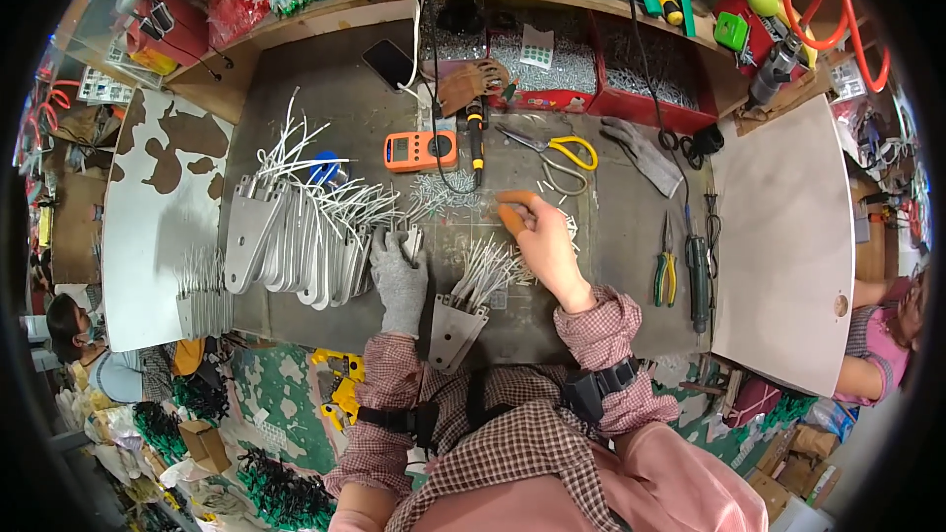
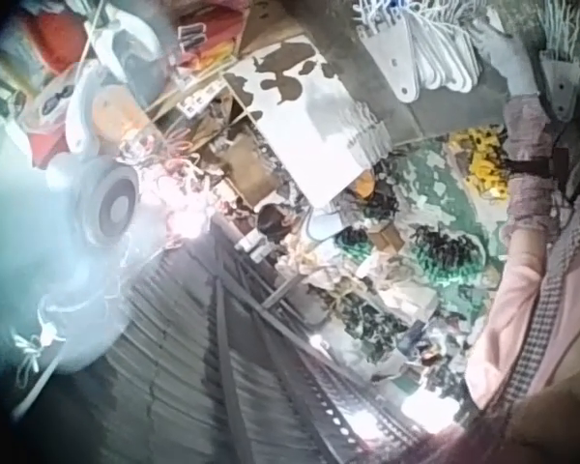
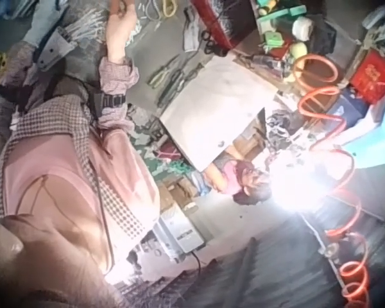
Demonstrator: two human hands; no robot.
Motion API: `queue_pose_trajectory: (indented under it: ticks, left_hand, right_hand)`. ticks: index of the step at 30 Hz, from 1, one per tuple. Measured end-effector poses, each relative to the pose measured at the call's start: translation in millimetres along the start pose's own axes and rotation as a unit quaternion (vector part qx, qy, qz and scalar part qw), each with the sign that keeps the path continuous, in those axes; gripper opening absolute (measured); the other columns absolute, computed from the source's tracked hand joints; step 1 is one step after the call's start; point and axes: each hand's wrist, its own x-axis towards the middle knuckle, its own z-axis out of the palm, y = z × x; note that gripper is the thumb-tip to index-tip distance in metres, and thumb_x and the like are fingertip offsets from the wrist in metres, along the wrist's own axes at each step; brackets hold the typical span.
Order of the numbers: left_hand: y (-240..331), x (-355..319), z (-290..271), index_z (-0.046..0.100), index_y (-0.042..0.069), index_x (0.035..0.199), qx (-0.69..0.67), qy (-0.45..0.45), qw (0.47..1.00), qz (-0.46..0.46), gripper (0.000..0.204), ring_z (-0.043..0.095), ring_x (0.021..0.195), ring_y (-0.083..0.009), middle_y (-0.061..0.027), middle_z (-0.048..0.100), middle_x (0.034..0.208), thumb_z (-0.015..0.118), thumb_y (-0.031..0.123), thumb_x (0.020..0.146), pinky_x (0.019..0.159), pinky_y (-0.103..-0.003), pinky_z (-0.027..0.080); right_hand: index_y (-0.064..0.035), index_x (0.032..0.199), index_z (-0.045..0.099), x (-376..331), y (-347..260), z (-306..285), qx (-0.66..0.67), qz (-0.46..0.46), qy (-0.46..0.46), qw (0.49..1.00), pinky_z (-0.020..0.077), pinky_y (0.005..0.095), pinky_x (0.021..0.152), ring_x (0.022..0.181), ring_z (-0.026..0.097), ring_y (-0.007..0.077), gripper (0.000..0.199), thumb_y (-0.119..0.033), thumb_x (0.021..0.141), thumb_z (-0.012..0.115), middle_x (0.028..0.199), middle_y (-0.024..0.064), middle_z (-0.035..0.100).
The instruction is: Assembling small connectors and wires onto metal plates at a workbench.
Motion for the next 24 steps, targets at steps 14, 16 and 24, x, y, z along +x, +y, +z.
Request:
queue_pose_trajectory:
  ticks: [14,16,24]
  left_hand:
    - [55,-107,-83,0.06,0.013,0.121,-0.113,-0.008,0.953,0.28,0.052,0.054,0.115,-0.0318,-0.0108,0.06,0.129,0.073,0.002,0.073,0.1,-0.046,0.041]
    - [44,-116,-73,0.064,0.014,0.118,-0.076,-0.084,0.953,0.282,0.047,0.055,0.114,-0.0326,-0.0083,0.061,0.131,0.072,0.003,0.073,0.099,-0.047,0.04]
    - [70,-96,-96,0.065,0.012,0.12,-0.049,-0.12,0.958,0.256,0.042,0.06,0.105,-0.0299,-0.0078,0.066,0.123,0.074,0.015,0.079,0.096,-0.043,0.043]
  right_hand:
    - [-0.005,0.116,0.067,2,-17,43,0.098,-0.078,-0.236,0.964,0.0517,0.0371,0.072,0.078,0.067,0.025,0.024,-0.015,0.103,0.05,0.086,0.0143,0.071]
    - [-0.0023,0.113,0.065,2,-7,47,0.015,-0.02,-0.301,0.953,0.0514,0.0403,0.08,0.088,0.067,0.0326,0.022,-0.011,0.1,0.049,0.091,0.0173,0.07]
    - [-0.0024,0.104,0.068,72,97,-15,-0.187,0.073,0.134,0.97,0.0521,0.0512,0.074,0.087,0.069,0.0391,0.021,-0.017,0.091,0.061,0.088,0.0205,0.07]
